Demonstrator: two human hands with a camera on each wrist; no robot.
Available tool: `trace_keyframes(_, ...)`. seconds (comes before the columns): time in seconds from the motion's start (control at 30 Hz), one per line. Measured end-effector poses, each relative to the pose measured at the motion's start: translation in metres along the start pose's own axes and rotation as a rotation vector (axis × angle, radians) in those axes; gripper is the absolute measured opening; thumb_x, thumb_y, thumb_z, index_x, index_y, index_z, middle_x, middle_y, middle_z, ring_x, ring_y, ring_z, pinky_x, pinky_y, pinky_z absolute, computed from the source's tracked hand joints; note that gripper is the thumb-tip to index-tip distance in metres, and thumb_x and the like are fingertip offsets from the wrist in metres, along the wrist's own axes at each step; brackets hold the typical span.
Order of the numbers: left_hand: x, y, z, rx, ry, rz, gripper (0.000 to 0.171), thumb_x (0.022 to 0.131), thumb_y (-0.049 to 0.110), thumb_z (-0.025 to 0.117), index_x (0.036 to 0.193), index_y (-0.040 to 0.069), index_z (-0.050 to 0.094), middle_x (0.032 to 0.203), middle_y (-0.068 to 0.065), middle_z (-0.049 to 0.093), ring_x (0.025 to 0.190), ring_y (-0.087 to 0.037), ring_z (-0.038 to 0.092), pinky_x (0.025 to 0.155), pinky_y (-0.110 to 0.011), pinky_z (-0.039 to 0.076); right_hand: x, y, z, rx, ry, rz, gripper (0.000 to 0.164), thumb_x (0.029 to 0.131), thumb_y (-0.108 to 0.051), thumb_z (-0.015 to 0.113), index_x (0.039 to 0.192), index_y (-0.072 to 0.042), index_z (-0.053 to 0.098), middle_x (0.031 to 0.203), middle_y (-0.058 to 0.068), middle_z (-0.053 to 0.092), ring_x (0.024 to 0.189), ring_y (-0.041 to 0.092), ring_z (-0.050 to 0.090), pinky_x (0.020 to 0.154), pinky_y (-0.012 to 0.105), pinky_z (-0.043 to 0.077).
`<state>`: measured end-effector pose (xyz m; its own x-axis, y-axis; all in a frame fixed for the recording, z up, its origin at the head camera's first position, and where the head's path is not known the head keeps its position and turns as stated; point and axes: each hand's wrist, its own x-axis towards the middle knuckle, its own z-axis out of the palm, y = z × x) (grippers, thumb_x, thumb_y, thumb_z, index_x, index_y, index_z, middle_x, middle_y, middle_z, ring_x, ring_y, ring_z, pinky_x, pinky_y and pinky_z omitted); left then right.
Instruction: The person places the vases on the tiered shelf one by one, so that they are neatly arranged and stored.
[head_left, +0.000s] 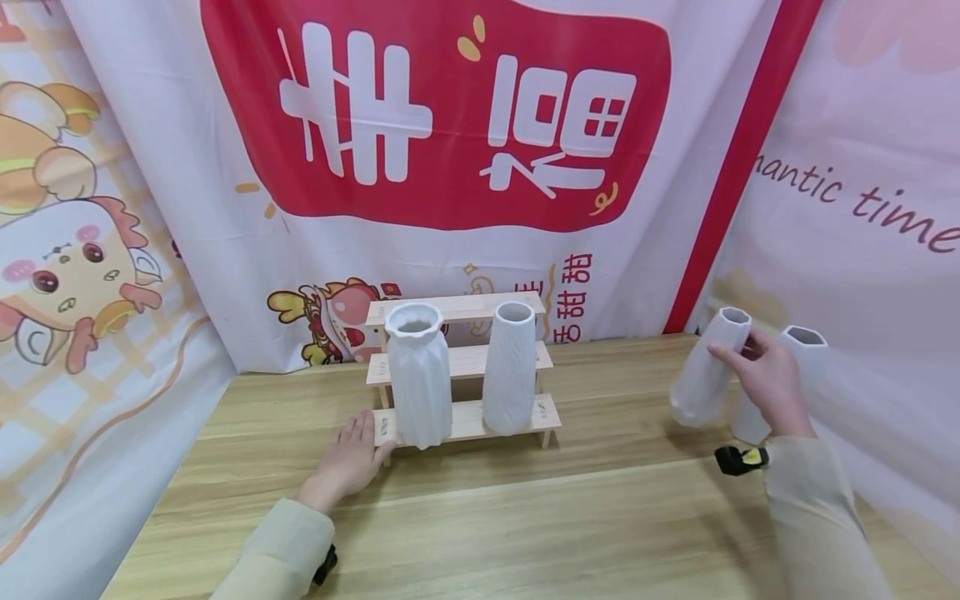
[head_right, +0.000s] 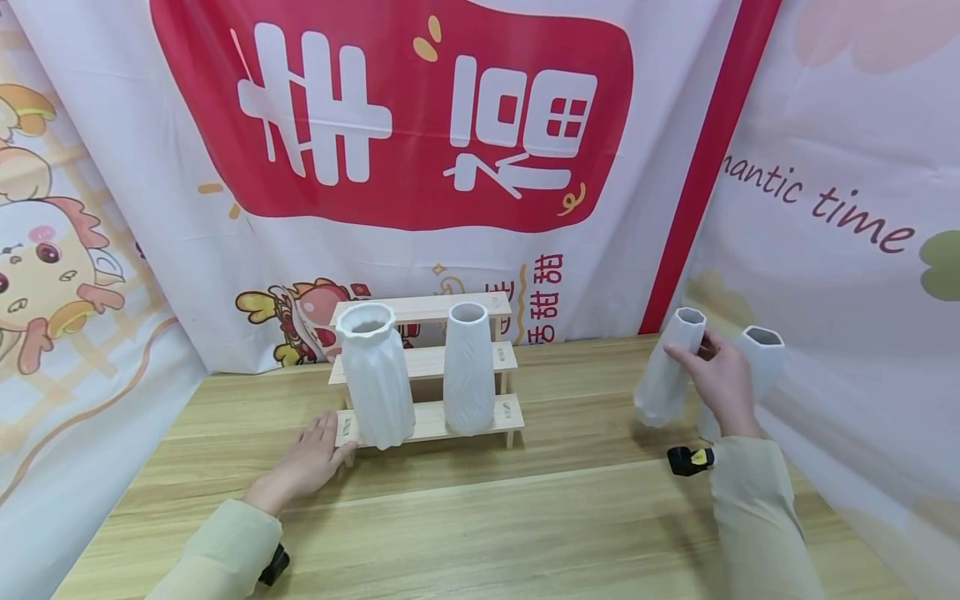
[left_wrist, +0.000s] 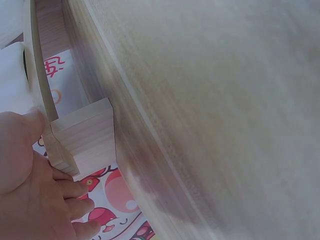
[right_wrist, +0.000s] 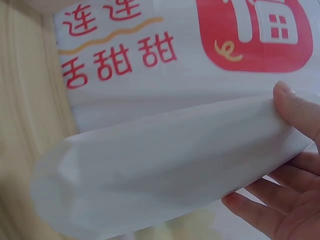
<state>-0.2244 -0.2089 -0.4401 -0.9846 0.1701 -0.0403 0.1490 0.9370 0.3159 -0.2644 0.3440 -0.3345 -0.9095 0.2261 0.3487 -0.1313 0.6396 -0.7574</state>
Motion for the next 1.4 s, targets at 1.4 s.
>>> trace_keyframes(1.4,0.0,0.0,0.0,0.002,-0.022,-0.01,0.069,0.1,0.034,0.034,0.14,-0.015,0.007,0.145,-0.032,0.009,0.132,-0.046,0.009,0.106,-0.056,0.009,0.047,-0.175,0.045,0.174,-0.179,-0.168,0.072,0.075,-0.047,0.071,0.133,-0.012,0.047,0.126,0.008,0.052,0.104,0.028,0.055,0.085,0.05,0.047)
